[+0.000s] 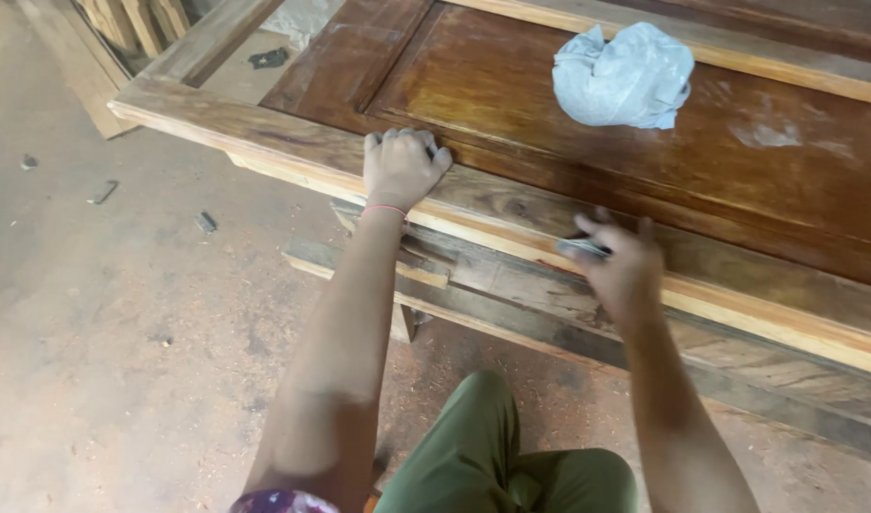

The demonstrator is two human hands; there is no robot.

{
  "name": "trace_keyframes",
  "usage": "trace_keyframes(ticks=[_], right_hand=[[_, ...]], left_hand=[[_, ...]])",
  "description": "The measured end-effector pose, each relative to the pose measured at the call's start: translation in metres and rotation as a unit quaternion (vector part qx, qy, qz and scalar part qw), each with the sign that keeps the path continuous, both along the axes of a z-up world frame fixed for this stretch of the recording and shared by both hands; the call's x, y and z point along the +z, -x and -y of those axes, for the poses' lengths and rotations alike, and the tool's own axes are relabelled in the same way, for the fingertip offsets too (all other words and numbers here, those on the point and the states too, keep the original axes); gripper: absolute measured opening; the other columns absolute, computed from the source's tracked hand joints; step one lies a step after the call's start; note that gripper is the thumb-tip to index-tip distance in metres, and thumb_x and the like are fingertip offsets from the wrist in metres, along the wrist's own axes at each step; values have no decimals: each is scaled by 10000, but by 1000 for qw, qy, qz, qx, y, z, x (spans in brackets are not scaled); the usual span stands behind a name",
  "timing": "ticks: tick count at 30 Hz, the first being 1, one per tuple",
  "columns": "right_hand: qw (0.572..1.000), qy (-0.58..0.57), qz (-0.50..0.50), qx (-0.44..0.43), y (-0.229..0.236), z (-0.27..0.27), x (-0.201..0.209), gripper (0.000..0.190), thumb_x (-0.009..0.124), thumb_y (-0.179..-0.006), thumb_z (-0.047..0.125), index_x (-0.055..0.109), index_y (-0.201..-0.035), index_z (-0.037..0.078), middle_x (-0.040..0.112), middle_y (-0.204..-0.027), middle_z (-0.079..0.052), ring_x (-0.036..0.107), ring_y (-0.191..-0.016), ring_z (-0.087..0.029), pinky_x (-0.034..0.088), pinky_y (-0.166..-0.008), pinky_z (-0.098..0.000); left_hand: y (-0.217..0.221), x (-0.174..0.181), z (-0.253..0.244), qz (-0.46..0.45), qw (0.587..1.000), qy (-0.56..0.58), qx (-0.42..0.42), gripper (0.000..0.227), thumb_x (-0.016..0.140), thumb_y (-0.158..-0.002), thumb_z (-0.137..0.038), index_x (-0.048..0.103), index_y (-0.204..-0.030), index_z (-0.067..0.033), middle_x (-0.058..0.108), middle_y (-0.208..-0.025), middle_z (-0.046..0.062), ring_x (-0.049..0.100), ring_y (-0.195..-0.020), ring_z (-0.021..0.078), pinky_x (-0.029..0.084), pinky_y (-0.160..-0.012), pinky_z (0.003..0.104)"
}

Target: The person manually sands the surface of a wooden frame using a piece of sandpaper.

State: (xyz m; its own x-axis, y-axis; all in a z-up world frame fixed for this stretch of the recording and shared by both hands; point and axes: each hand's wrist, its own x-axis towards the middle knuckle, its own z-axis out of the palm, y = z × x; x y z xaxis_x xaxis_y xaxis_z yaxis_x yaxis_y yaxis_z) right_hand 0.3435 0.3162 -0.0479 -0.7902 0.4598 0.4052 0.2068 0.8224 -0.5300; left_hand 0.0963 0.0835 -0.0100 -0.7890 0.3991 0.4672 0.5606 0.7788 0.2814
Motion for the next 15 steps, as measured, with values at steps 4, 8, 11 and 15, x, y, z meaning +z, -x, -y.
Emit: trace_keyframes(ticks=[4,8,11,15], right_hand=[[985,-39,-124,113,44,46,-2,409,902,-781,259,777,-1148,126,753,-1151,-92,718,-1150,-229,267,-1237,-566],[972,-110,-163,131,46,65,9,248,856,-820,207,749,-1028,121,798,-1177,-81,742,-1182,-274,449,-1150,-540],[997,-18,-6,74,12,37,4,314,773,-950,268,715,-1241,166,768,-1161,-102,760,-878,-211,642,-749,-376],[998,-53,10,14,-62,-19,12,409,828,-914,308,726,-1276,145,757,-1142,-133,754,-935,-264,626,-822,-388]], left_hand=[[1,2,2,3,1000,5,-1,352,596,-864,-476,775,-842,-173,748,-971,86,653,-1029,276,393,-954,489],[2,3,3,10,1000,1,-15,358,597,-864,-480,777,-847,-171,751,-974,88,655,-1031,276,391,-960,476],[3,3,4,16,1000,-6,-25,361,595,-864,-480,778,-848,-170,753,-983,84,655,-1041,271,390,-963,473],[2,3,1,23,1000,-4,-14,362,579,-874,-474,779,-872,-172,751,-997,83,654,-1045,268,389,-966,473]])
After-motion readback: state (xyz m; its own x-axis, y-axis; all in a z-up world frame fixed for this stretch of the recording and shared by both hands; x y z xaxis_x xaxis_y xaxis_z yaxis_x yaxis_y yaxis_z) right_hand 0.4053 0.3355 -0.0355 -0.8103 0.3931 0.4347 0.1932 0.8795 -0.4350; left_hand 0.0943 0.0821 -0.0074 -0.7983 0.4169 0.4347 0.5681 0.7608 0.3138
